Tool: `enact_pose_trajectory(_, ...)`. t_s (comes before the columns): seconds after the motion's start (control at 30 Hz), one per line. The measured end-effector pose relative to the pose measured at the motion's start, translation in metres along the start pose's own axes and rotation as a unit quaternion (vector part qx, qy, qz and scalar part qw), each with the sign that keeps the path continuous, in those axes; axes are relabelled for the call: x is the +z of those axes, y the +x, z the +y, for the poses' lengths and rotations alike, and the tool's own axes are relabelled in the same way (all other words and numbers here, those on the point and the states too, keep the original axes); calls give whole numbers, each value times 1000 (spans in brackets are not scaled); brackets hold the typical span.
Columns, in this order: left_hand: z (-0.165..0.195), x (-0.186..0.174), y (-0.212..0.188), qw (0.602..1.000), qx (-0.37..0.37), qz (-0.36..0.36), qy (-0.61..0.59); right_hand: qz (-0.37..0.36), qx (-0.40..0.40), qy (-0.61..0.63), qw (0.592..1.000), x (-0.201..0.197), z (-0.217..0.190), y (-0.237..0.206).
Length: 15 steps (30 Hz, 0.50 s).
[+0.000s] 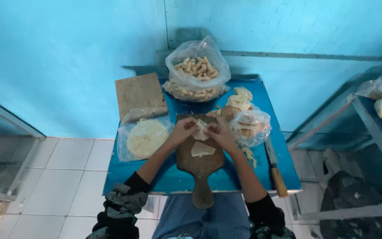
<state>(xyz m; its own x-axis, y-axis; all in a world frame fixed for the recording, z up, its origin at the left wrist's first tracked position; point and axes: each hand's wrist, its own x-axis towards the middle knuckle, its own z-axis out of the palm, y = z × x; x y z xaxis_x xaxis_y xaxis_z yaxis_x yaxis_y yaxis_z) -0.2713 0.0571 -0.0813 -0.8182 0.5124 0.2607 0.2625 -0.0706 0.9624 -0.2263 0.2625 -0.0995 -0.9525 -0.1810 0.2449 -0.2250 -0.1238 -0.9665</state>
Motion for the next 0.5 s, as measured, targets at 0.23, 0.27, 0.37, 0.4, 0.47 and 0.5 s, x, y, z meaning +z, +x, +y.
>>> enact_pose_trajectory(0.23, -7, 12, -14, 947, 128, 121, 270, 139, -78, -340, 927, 16, 11, 1)
enact_pose_trajectory(0.27, -9, 13, -16, 940, 151, 127, 279, 143, -82, -351, 922, 18, 10, -1)
enact_pose_trajectory(0.37, -13, 15, -18, 936, 111, 127, 309, 146, -58, -372, 915, 22, 2, -2)
enact_pose_trajectory(0.4, -14, 14, -17, 938, 89, 125, 311, 147, -42, -377, 913, 24, -1, -2)
enact_pose_trajectory(0.47, -15, 13, -17, 941, 42, 118, 314, 142, -67, -387, 909, 27, -4, -3)
enact_pose_trajectory(0.5, -15, 12, -17, 938, 59, 120, 320, 142, -82, -391, 906, 28, -6, -2)
